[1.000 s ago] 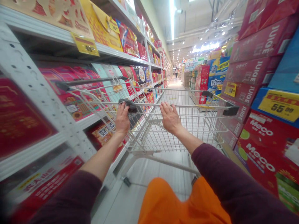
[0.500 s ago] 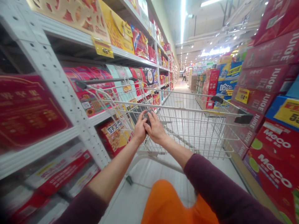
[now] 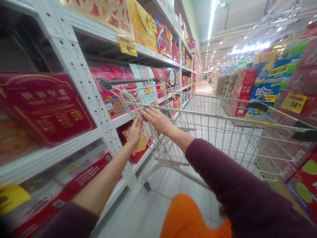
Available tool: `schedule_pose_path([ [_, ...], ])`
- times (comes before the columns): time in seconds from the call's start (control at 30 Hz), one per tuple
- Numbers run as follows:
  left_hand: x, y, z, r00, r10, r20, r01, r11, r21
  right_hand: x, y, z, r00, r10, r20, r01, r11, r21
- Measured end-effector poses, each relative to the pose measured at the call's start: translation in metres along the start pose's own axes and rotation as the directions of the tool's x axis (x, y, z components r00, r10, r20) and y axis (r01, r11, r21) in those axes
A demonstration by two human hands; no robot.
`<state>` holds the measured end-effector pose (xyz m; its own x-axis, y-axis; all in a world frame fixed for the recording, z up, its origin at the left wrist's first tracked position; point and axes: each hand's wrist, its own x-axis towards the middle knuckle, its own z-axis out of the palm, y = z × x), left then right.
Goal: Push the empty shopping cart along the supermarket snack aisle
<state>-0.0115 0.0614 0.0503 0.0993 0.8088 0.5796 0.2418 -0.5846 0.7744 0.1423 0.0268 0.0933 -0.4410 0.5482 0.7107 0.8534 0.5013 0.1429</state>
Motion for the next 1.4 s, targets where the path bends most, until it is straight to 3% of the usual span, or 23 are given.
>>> schedule_pose_path([
  [0.03,0.004,-0.005,-0.010,0.995,0.073,-0.071,-0.059,0.981,0.183,0.011,0.000,-0.004,0.999,-0.043,0.003,0.043,0.999,-0.033],
  [0.1,0.012,-0.010,-0.027,0.969,0.215,-0.120,-0.129,0.859,0.496,0.032,-0.003,-0.007,0.993,-0.117,0.026,0.118,0.990,-0.081],
  [0.17,0.019,-0.010,-0.039,0.951,0.297,-0.083,-0.169,0.728,0.665,0.046,-0.006,-0.004,0.985,-0.159,0.062,0.165,0.981,-0.104],
  [0.23,0.024,-0.008,-0.044,0.941,0.335,-0.036,-0.205,0.653,0.729,0.055,-0.009,0.004,0.980,-0.174,0.095,0.184,0.977,-0.111],
  [0.4,0.028,-0.008,-0.042,0.929,0.361,0.086,-0.288,0.554,0.781,0.045,-0.002,0.032,0.964,-0.216,0.158,0.231,0.969,-0.087],
  [0.67,0.014,-0.007,-0.029,0.949,0.238,0.205,-0.289,0.407,0.867,-0.029,0.019,0.075,0.884,-0.416,0.215,0.441,0.894,-0.084],
  [0.77,0.016,-0.006,-0.025,0.950,0.244,0.197,-0.282,0.391,0.876,-0.024,0.018,0.072,0.909,-0.404,0.107,0.416,0.900,-0.131],
  [0.9,0.022,0.001,-0.022,0.964,0.224,0.145,-0.228,0.410,0.883,0.016,0.014,0.052,0.954,-0.295,-0.055,0.281,0.942,-0.183],
  [1.07,0.018,0.013,-0.015,0.971,0.163,0.174,-0.226,0.389,0.893,0.039,0.015,0.047,0.976,-0.218,-0.020,0.211,0.962,-0.171],
  [1.23,0.002,0.009,-0.007,0.969,0.119,0.215,-0.244,0.369,0.897,0.004,0.018,0.066,0.976,-0.218,0.014,0.217,0.964,-0.152],
  [1.4,-0.007,0.000,-0.001,0.960,0.119,0.254,-0.280,0.380,0.882,-0.052,0.016,0.072,0.953,-0.254,0.168,0.275,0.954,-0.121],
])
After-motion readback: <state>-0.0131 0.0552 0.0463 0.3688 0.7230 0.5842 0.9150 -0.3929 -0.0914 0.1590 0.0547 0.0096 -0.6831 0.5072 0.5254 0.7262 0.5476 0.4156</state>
